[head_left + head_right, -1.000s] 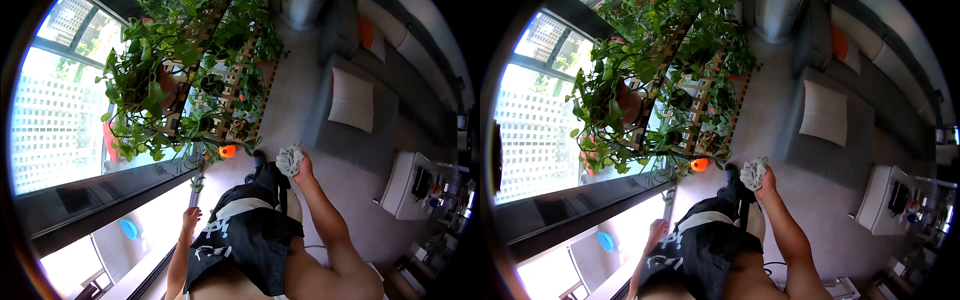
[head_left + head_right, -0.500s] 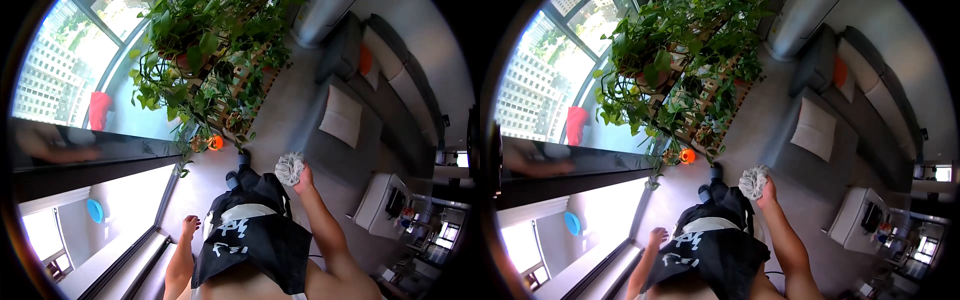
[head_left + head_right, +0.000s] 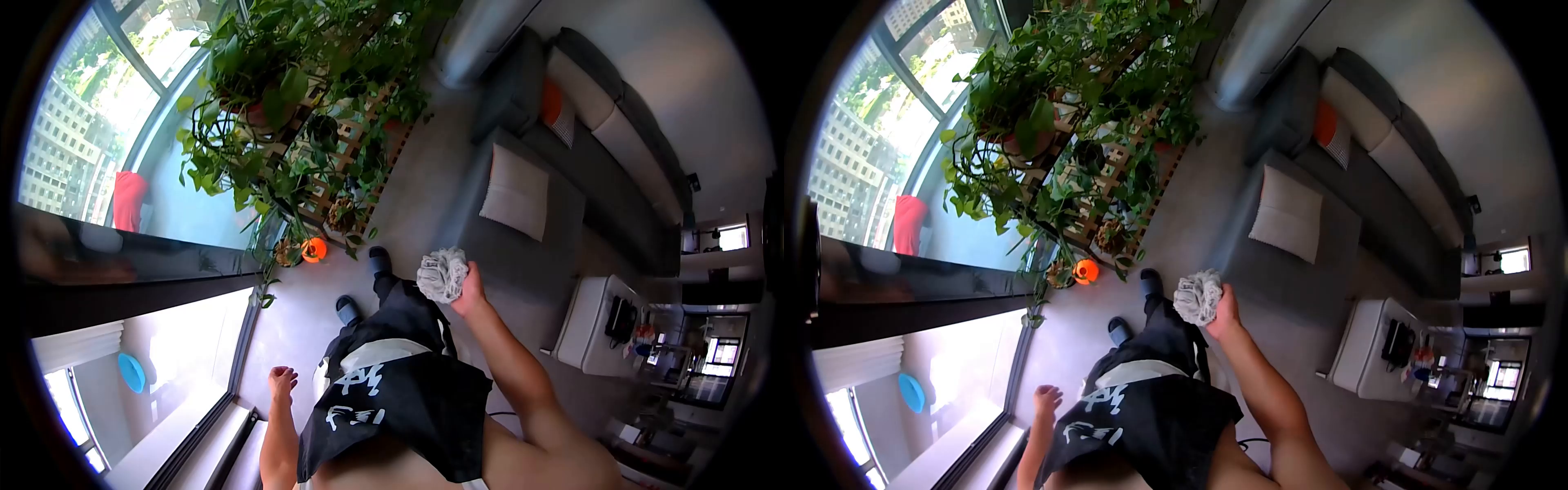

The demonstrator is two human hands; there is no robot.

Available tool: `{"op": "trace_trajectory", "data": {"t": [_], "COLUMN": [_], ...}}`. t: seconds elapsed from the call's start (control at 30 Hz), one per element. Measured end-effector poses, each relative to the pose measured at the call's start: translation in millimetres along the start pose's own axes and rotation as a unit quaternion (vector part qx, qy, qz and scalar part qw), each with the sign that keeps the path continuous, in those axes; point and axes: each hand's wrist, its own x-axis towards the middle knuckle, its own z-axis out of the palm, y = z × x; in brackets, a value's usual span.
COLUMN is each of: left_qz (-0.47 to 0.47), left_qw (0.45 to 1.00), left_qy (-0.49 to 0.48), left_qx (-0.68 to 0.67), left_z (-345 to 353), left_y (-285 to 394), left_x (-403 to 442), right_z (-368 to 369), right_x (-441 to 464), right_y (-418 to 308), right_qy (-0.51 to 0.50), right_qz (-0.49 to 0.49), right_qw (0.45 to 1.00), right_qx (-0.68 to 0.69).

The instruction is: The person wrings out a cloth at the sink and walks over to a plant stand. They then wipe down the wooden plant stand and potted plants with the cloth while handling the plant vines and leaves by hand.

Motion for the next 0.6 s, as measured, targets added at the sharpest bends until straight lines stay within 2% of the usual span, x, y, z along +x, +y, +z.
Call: {"op": "trace_trajectory", "data": {"t": [0.17,0.23,0.3,0.37,0.43,0.5,0.57,0.6], "left_qz": [0.0,-0.026,-0.045,-0.074,-0.081,-0.091,-0.095,-0.083], "left_qw": [0.998,0.997,0.995,0.994,0.99,0.984,0.975,0.979], "left_qy": [0.04,0.055,0.055,0.065,0.082,0.103,0.13,0.113], "left_qx": [-0.043,-0.048,-0.066,-0.054,-0.079,-0.11,-0.15,-0.15], "left_z": [23.5,39.0,61.9,92.7,130.9,168.6,227.7,256.2], "left_y": [11.1,10.2,13.3,22.1,32.0,25.2,46.4,60.8], "left_x": [-10.0,-12.5,-20.9,-30.0,-34.4,-29.4,-44.0,-48.2], "right_z": [11.0,15.6,13.8,15.7,28.6,37.1,50.2,54.6], "right_x": [58.6,82.0,115.0,155.0,190.2,227.5,263.3,274.7], "right_y": [-22.6,-37.1,-63.4,-91.4,-125.8,-165.3,-210.7,-234.6], "right_qy": [-0.015,-0.009,-0.12,-0.149,-0.069,-0.08,-0.044,-0.011], "right_qz": [0.035,0.037,0.101,0.121,0.136,0.16,0.174,0.18], "right_qw": [0.999,0.999,0.988,0.981,0.987,0.981,0.98,0.979], "right_qx": [-0.02,-0.033,0.002,0.006,-0.054,-0.069,-0.082,-0.094]}}
